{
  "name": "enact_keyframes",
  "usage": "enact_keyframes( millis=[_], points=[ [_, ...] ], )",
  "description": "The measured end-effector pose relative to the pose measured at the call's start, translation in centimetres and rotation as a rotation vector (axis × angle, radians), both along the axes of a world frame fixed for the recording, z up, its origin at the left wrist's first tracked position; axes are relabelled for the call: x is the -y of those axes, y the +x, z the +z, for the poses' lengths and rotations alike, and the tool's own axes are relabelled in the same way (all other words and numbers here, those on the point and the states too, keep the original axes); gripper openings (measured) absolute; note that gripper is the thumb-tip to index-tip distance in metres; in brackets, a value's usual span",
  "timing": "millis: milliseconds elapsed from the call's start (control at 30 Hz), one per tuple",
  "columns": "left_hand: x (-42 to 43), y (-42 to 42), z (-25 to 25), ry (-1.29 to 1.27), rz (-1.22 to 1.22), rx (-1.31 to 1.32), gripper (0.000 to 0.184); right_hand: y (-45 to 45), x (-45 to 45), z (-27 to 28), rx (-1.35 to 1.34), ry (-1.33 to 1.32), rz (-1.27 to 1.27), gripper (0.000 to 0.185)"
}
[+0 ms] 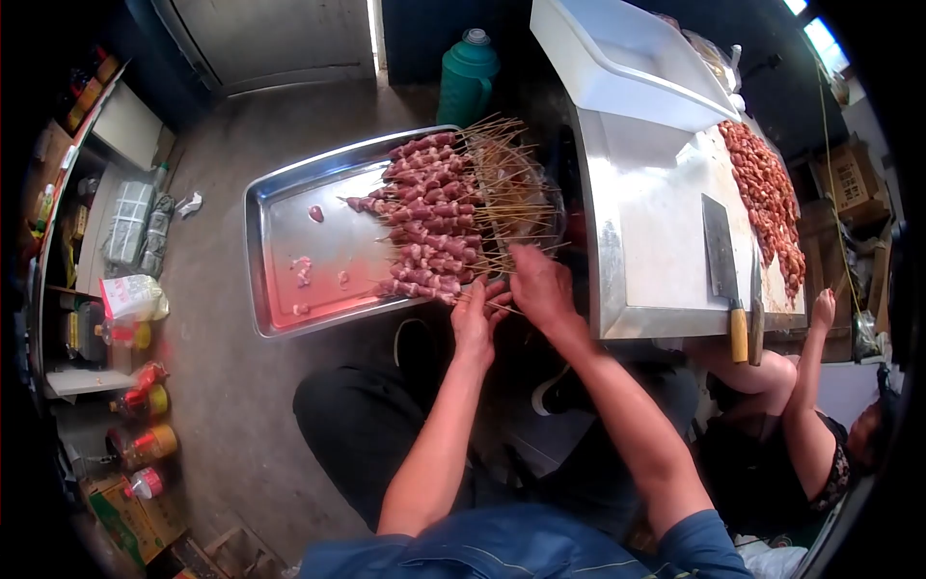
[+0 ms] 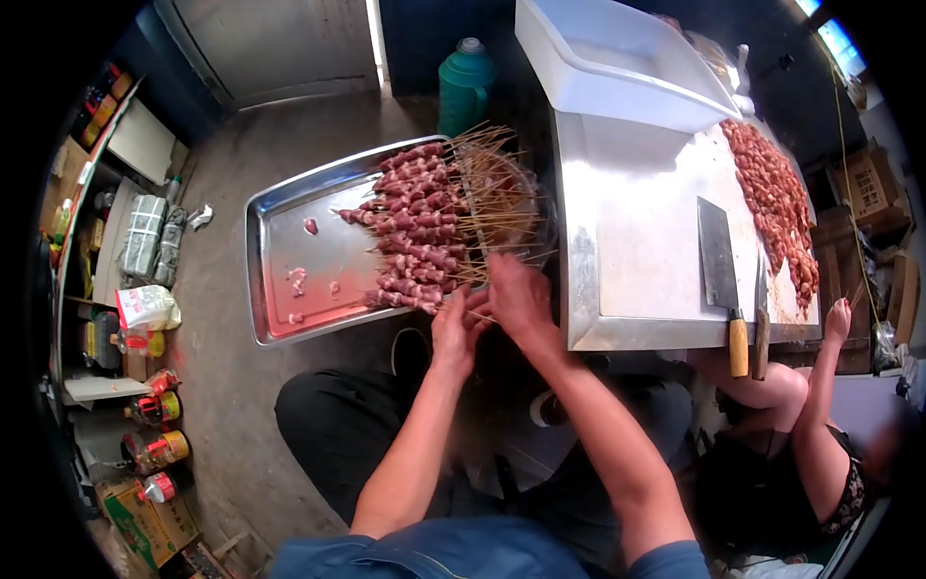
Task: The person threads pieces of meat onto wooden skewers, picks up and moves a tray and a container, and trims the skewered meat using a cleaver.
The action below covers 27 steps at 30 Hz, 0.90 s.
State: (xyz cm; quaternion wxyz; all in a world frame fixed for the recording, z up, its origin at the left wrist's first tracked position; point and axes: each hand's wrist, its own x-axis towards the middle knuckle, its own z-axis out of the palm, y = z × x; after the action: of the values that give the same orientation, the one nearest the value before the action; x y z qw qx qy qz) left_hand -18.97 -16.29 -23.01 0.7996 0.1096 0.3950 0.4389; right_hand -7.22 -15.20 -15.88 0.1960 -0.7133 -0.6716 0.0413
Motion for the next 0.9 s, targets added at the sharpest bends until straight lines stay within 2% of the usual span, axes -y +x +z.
enact_keyframes(
  millis=[33, 100, 133, 233, 400, 467, 533, 567, 600, 633, 700, 833, 900],
  points=[
    [-0.1, 0.0, 0.3, -0.001, -0.002, 0.002, 0.039, -0.2, 0.4, 0.5, 0.002, -0.001, -0.002, 0.028],
    [-0.2, 0.0, 0.9, 0.003, 0.013, 0.072, 0.034, -1.0, 1.4, 1.5, -0.143, -0.136, 0.052, 0.013],
    [-0.3, -0.1, 0.9, -0.006, 0.007, 0.100, 0.030, -1.5, 2.0, 0.6, -0.278, -0.054, 0.066, 0.013],
    [-0.3, 0.3, -0.1, 0.066, 0.076, 0.225, 0.025, -2.3, 3.5, 0.5, -0.212, -0.128, 0.124, 0.013],
    [0.1, 0.0, -0.6, -0.047, 0.146, 0.221, 0.018, -0.8, 4.0, 2.0, -0.403, -0.208, 0.127, 0.015],
    [0.4, -0.1, -1.6, -0.086, 0.156, 0.229, 0.017, 0.1, 3.5, 0.8, -0.447, 0.010, 0.011, 0.022],
    [0.4, -0.2, -1.8, -0.023, 0.125, 0.347, 0.015, 0.5, 3.1, 0.1, -0.383, 0.014, -0.021, 0.029],
    [0.4, -0.2, -1.6, -0.023, 0.123, 0.347, 0.015, 0.5, 3.0, 0.0, -0.324, 0.015, -0.050, 0.036],
    [0.5, -0.1, -1.5, -0.048, 0.130, 0.296, 0.015, 0.5, 2.9, -0.1, -0.337, -0.114, -0.097, 0.042],
    [0.5, 0.0, -1.2, -0.073, 0.139, 0.244, 0.015, 0.6, 2.7, -0.8, -0.337, -0.114, -0.096, 0.042],
    [0.5, 0.2, -1.3, -0.085, 0.131, 0.196, 0.015, 0.9, 2.1, -2.6, -0.150, -0.031, -0.120, 0.041],
    [0.4, 0.0, -1.1, -0.070, 0.096, 0.115, 0.018, 0.9, 1.6, -1.7, -0.094, -0.096, -0.055, 0.033],
    [0.3, 0.1, -0.5, -0.084, 0.088, 0.088, 0.020, 0.5, 1.6, -0.9, -0.103, -0.015, -0.026, 0.020]
  ],
)
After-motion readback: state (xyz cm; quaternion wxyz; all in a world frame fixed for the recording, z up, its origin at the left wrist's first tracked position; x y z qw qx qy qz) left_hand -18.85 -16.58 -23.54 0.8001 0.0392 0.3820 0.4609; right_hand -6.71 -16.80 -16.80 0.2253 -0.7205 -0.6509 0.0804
